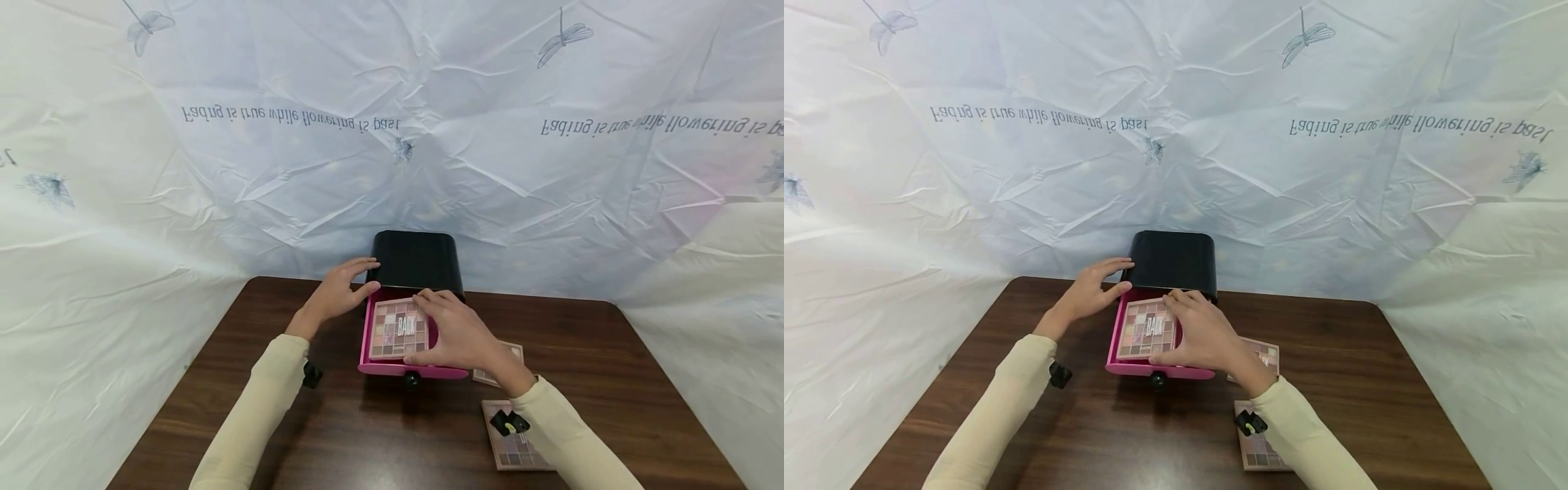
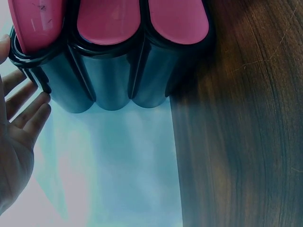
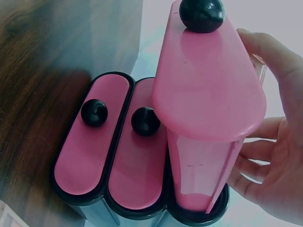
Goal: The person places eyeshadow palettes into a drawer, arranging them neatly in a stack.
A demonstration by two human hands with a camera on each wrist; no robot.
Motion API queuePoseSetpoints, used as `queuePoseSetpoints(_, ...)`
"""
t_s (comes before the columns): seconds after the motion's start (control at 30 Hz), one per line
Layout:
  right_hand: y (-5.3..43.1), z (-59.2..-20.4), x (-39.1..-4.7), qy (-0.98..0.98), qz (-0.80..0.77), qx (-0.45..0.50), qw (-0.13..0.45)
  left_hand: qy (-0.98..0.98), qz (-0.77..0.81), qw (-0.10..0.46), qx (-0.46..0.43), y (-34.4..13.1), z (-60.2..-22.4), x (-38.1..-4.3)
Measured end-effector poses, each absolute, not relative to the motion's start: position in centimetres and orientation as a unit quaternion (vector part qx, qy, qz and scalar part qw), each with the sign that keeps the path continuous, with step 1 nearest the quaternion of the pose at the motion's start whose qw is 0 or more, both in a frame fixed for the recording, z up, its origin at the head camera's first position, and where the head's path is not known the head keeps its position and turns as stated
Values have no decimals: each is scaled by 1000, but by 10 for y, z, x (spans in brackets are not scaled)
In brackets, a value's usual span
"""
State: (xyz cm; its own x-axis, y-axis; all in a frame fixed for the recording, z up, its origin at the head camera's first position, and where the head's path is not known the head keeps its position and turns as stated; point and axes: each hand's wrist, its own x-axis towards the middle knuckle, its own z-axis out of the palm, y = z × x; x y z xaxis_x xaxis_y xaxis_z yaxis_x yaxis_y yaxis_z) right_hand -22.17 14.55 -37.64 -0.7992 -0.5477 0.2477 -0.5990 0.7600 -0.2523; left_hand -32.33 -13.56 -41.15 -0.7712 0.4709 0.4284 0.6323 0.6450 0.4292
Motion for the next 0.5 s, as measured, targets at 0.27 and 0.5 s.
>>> queuePoseSetpoints(0.27,143,-380,-225,-932,167,313,75,-895,-285,144,-311,-136,-411,-324)
queuePoseSetpoints(0.5,139,-382,-227,-936,159,306,71,-894,-286,143,-314,-136,-411,-324)
